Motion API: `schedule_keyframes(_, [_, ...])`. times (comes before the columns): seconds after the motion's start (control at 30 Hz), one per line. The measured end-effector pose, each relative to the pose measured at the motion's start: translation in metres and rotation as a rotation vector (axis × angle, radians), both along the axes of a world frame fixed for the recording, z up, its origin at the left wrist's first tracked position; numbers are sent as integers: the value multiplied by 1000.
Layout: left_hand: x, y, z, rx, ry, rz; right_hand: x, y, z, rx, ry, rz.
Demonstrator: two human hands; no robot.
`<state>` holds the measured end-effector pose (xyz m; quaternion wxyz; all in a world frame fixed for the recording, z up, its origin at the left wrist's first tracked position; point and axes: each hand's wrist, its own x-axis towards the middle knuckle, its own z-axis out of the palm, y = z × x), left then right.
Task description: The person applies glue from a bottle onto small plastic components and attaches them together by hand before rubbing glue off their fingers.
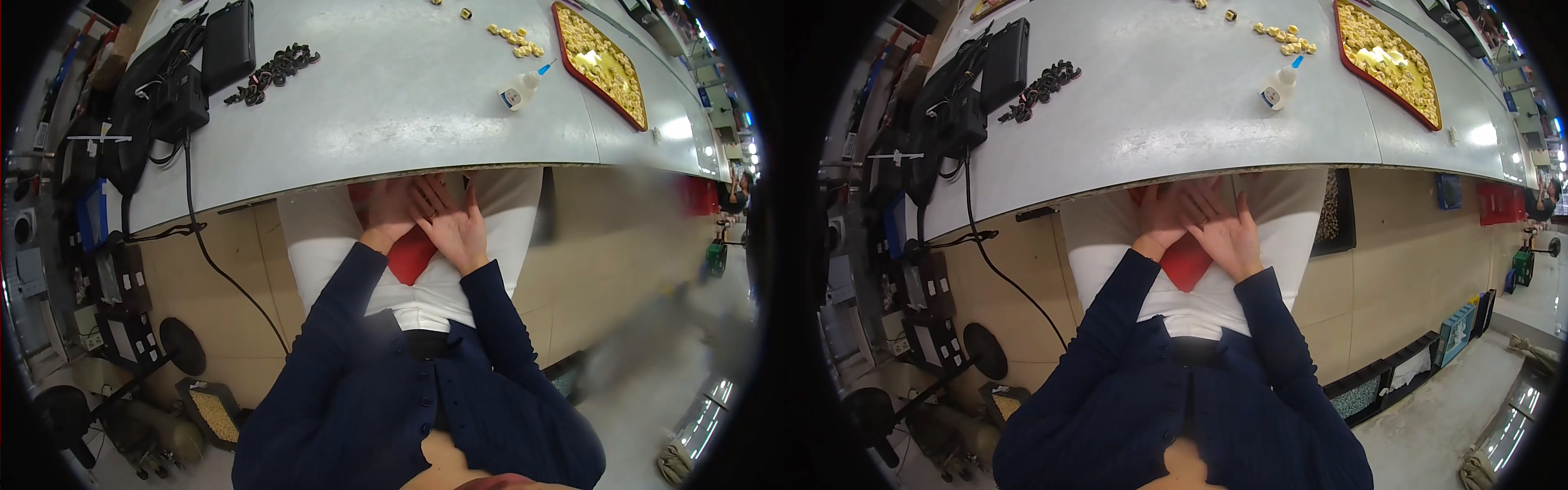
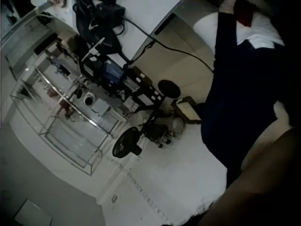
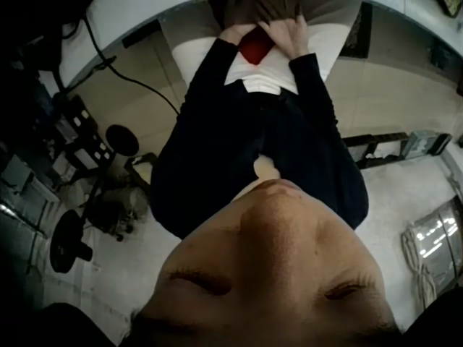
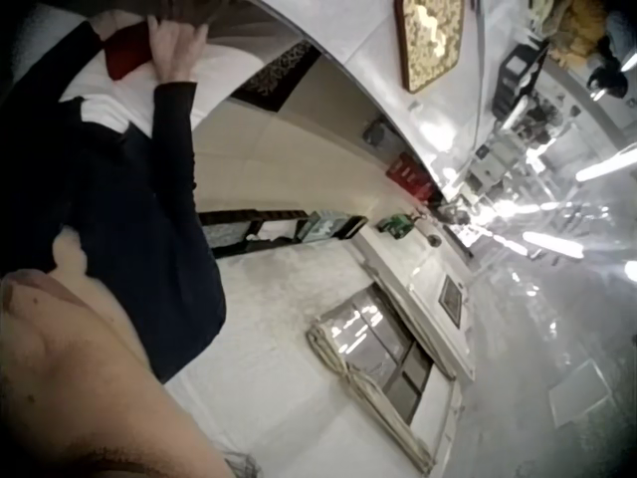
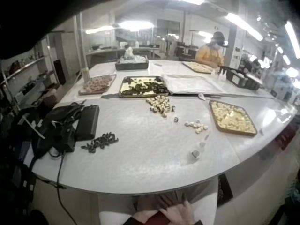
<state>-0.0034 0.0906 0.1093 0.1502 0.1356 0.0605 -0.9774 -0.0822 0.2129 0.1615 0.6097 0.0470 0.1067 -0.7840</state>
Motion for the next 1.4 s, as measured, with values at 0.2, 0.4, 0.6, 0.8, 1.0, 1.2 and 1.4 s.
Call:
schedule_keyframes(0.2, [-1, 1, 9, -35, 6, -14, 0, 0, 2, -10, -37, -23])
schedule_keyframes(0.4, [0, 1, 7, -2, 41, -11, 0, 1, -1, 2, 2, -5])
schedule_keyframes(0.6, [0, 2, 11, -22, 70, -14, 0, 1, -1, 1, -38, -15])
schedule_keyframes(0.8, [0, 2, 8, -6, 105, -17, -1, 1, 0, -11, -56, -18])
schedule_keyframes(1.0, [-2, 3, 10, -42, 112, -10, -1, 2, -2, -23, -70, -26])
schedule_keyframes(1.2, [-2, 4, 12, -33, 85, -10, -1, 3, -1, 20, -66, -30])
schedule_keyframes(1.4, [-1, 2, 5, -44, 119, -25, -1, 2, -2, 6, -59, -26])
